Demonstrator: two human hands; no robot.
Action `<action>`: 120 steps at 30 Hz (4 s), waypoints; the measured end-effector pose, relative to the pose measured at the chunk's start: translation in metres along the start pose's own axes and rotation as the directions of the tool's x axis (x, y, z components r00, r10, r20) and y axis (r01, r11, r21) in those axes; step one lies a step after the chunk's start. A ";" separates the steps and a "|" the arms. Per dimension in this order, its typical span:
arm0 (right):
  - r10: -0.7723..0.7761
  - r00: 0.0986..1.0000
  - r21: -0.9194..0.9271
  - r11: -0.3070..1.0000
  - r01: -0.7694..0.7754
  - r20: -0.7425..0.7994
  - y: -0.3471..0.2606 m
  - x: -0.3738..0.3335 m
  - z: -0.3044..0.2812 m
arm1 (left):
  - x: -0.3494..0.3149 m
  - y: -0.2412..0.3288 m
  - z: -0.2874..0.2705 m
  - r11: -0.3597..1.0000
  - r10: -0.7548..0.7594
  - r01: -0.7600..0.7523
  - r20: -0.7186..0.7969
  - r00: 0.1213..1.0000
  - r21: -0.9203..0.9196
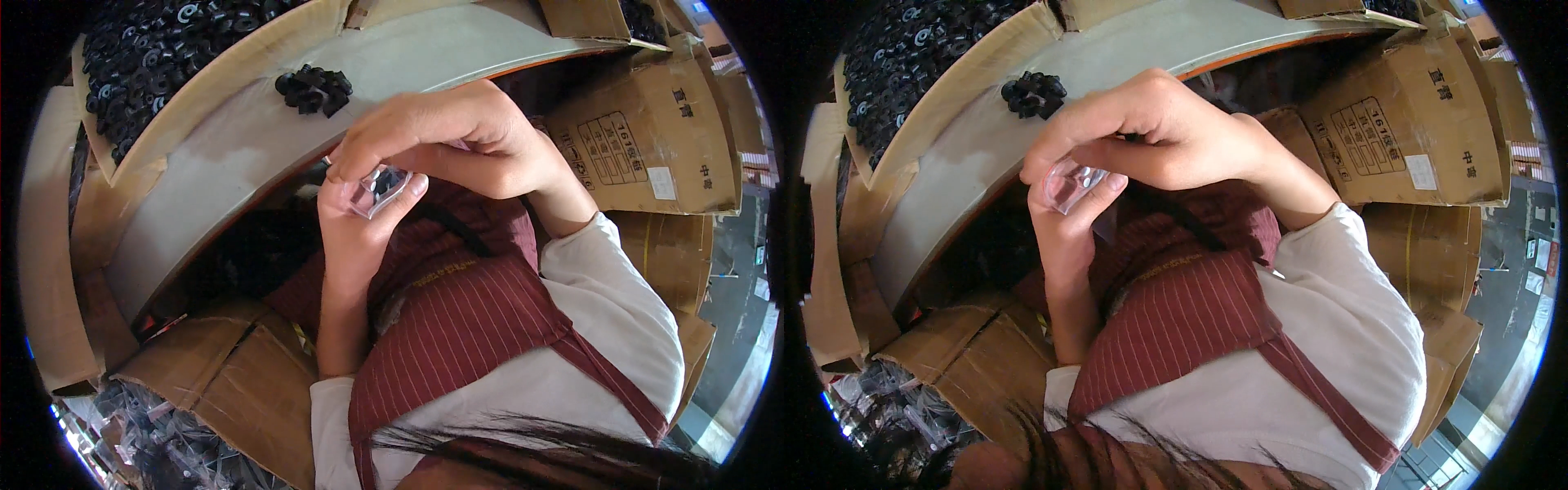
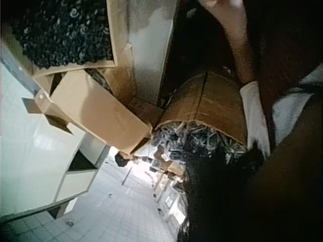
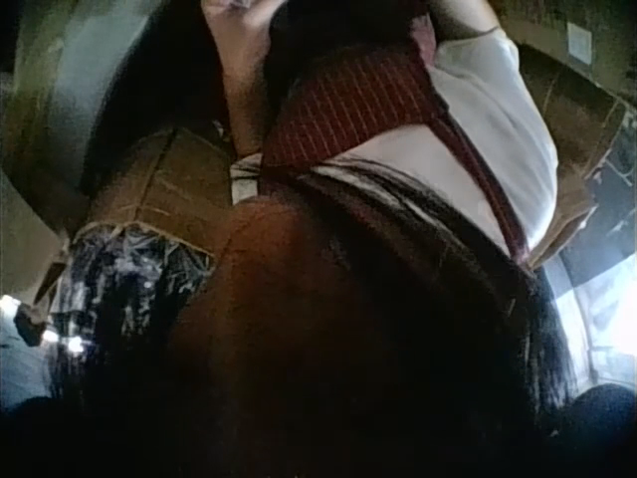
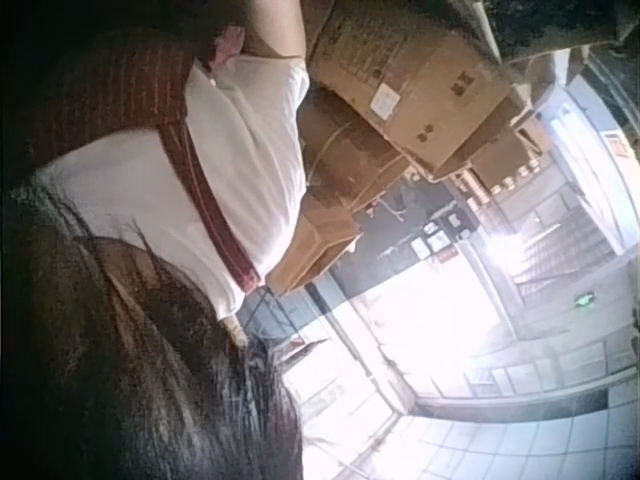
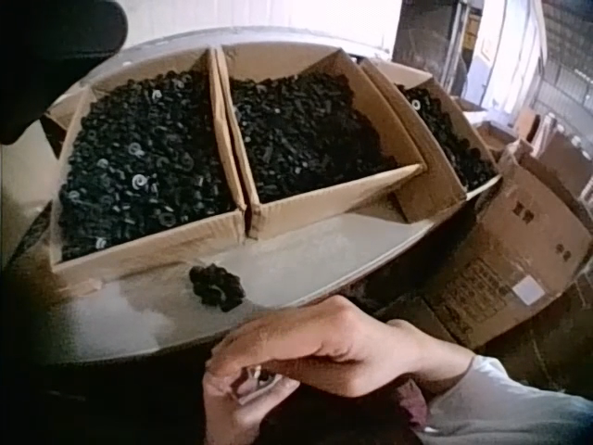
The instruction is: Sorting and packing small black plastic industrial components into small plastic bags.
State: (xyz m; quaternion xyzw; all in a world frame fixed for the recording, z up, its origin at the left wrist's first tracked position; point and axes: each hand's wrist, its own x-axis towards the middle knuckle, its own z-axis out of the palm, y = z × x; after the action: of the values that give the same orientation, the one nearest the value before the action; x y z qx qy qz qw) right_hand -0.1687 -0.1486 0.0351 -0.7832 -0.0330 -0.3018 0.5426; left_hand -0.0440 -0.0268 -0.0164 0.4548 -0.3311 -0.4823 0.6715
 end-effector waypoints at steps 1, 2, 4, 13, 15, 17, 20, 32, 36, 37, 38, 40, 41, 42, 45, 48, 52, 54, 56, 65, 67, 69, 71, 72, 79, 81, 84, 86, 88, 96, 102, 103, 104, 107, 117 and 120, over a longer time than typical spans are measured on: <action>-0.003 1.000 0.000 1.000 0.003 0.004 0.000 0.002 0.000 | 0.001 -0.001 -0.001 1.000 0.020 -0.020 0.006 1.000 -0.003; 0.064 0.996 -0.066 0.996 -0.068 -0.055 0.000 0.005 -0.001 | 0.001 -0.002 -0.002 1.000 0.024 -0.024 0.002 1.000 -0.003; 0.042 0.976 -0.239 0.966 -0.094 -0.215 0.014 0.013 0.001 | 0.003 -0.001 -0.003 0.999 -0.001 -0.001 0.030 1.000 0.051; -0.298 0.943 -0.785 0.546 0.294 0.146 0.062 0.028 0.003 | 0.005 -0.025 -0.020 0.997 0.011 -0.009 -0.027 1.000 0.080; -0.302 0.942 -0.770 0.564 0.299 0.145 0.065 0.022 -0.006 | 0.006 -0.023 -0.020 0.998 0.016 -0.015 -0.032 0.999 0.055; -0.290 0.949 -0.770 0.574 0.278 0.127 0.065 0.018 -0.016 | 0.007 -0.023 -0.021 0.998 0.012 -0.009 -0.041 0.999 0.063; -0.291 0.954 -0.843 0.495 0.211 0.068 0.069 0.014 -0.029 | 0.009 -0.024 -0.022 0.998 0.002 0.000 -0.034 0.999 0.058; -0.334 0.935 -0.884 0.464 0.054 -0.118 0.074 0.048 0.019 | 0.008 -0.027 -0.022 0.999 -0.027 0.028 -0.017 0.999 0.040; -0.330 0.939 -0.886 0.459 0.066 -0.101 0.067 0.047 0.020 | 0.007 -0.028 -0.025 0.998 -0.031 0.033 -0.033 0.999 0.061; -0.303 0.947 -0.877 0.478 0.052 -0.109 0.066 0.046 0.020 | 0.008 -0.029 -0.026 0.998 -0.032 0.034 -0.035 0.999 0.060; -0.274 0.955 -0.867 0.497 0.037 -0.117 0.065 0.044 0.020 | 0.009 -0.031 -0.027 0.997 -0.013 0.015 -0.016 1.000 0.082; -0.261 0.960 -0.868 0.493 0.047 -0.096 0.063 0.043 0.017 | 0.009 -0.032 -0.028 0.995 0.003 -0.003 0.002 1.000 0.103; -0.249 0.965 -0.870 0.490 0.057 -0.077 0.061 0.042 0.016 | 0.008 -0.033 -0.028 0.996 -0.006 0.007 -0.022 1.000 0.087; -0.248 0.966 -0.870 0.489 0.056 -0.077 0.059 0.040 0.014 | 0.008 -0.033 -0.028 0.997 -0.013 0.016 -0.045 0.999 0.070; -0.233 0.971 -0.848 0.524 0.078 -0.055 0.048 0.028 0.010 | 0.008 -0.034 -0.029 0.998 0.000 0.004 -0.059 0.998 0.063; -0.186 0.983 -0.631 0.763 0.139 -0.009 0.031 0.012 0.010 | 0.005 -0.028 -0.023 0.996 0.022 -0.032 -0.122 0.992 -0.078; -0.197 0.980 -0.639 0.758 0.130 -0.035 0.029 0.007 0.006 | 0.004 -0.030 -0.024 1.000 0.028 -0.028 -0.131 0.991 -0.003; -0.197 0.962 -0.755 0.656 -0.015 -0.191 0.040 0.012 0.002 | 0.005 -0.031 -0.022 0.999 0.035 -0.032 -0.107 0.994 0.030; -0.193 0.943 -0.800 0.590 -0.110 -0.272 0.047 0.016 -0.001 | 0.004 -0.033 -0.016 0.999 0.034 -0.030 -0.125 0.992 0.032; -0.233 0.954 -0.898 0.435 -0.068 -0.186 0.050 0.014 -0.004 | 0.005 -0.039 -0.017 1.000 0.025 -0.026 -0.105 0.994 -0.002; -0.166 0.975 -0.691 0.723 0.019 -0.147 0.041 0.008 0.000 | 0.005 -0.040 -0.019 1.000 0.015 -0.014 -0.092 0.996 0.004; -0.200 0.979 -0.633 0.763 0.130 -0.040 0.034 -0.001 0.008 | 0.003 -0.037 -0.018 0.999 -0.002 -0.003 -0.121 0.993 -0.037; -0.166 0.986 -0.582 0.802 0.134 0.000 0.027 -0.008 0.017 | 0.004 -0.037 -0.018 0.994 0.050 -0.054 -0.053 0.997 -0.094; -0.192 0.981 -0.566 0.806 0.172 0.026 0.029 -0.010 0.019 | 0.003 -0.033 -0.016 0.995 0.057 -0.060 -0.049 0.997 -0.076; -0.175 0.978 -0.665 0.745 0.055 -0.115 0.025 -0.011 -0.001 | -0.001 -0.034 -0.010 0.997 0.075 -0.077 -0.071 0.995 -0.021; -0.195 0.949 -0.784 0.615 -0.078 -0.248 0.038 -0.005 -0.011 | 0.000 -0.036 -0.010 0.996 0.088 -0.086 -0.076 0.993 0.025; -0.225 0.910 -0.831 0.523 -0.189 -0.349 0.046 0.001 -0.012 | -0.001 -0.035 -0.007 0.997 0.081 -0.082 -0.137 0.987 0.003; -0.239 0.912 -0.869 0.453 -0.197 -0.332 0.048 0.004 -0.011 | -0.001 -0.035 -0.007 0.998 0.050 -0.055 -0.155 0.987 -0.026; -0.238 0.917 -0.868 0.462 -0.182 -0.320 0.053 0.002 -0.006 | 0.001 -0.038 -0.011 0.999 0.045 -0.044 -0.123 0.991 0.009; -0.201 0.950 -0.839 0.535 -0.097 -0.238 0.053 -0.005 0.013 | 0.003 -0.033 -0.011 0.993 0.033 -0.028 -0.043 0.999 0.116; -0.279 0.924 -0.855 0.512 -0.089 -0.263 0.059 0.002 0.019 | -0.001 -0.037 -0.007 0.998 0.018 -0.013 -0.085 0.996 0.057; -0.264 0.917 -0.856 0.499 -0.134 -0.298 0.059 0.004 0.021 | -0.002 -0.039 -0.006 0.998 0.026 -0.020 -0.113 0.993 0.053; -0.250 0.909 -0.855 0.486 -0.179 -0.333 0.059 0.007 0.023 | -0.002 -0.040 -0.005 0.998 0.033 -0.026 -0.142 0.989 0.050; -0.269 0.886 -0.838 0.505 -0.204 -0.378 0.061 0.017 0.031 | -0.001 -0.040 -0.004 0.996 0.059 -0.047 -0.165 0.985 0.080; -0.294 0.943 -0.900 0.435 -0.010 -0.152 0.065 0.015 0.034 | 0.000 -0.042 -0.010 0.999 0.046 -0.045 -0.128 0.991 0.015; -0.286 0.944 -0.874 0.485 -0.003 -0.163 0.063 0.019 0.031 | 0.001 -0.048 -0.011 0.998 0.067 -0.063 -0.154 0.986 0.030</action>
State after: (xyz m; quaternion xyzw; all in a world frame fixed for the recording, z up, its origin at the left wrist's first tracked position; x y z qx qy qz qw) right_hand -0.1154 -0.1526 -0.0144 -0.8905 0.1364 -0.4314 0.0486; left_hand -0.0508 -0.0299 -0.0646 0.4884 -0.2985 -0.4190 0.7048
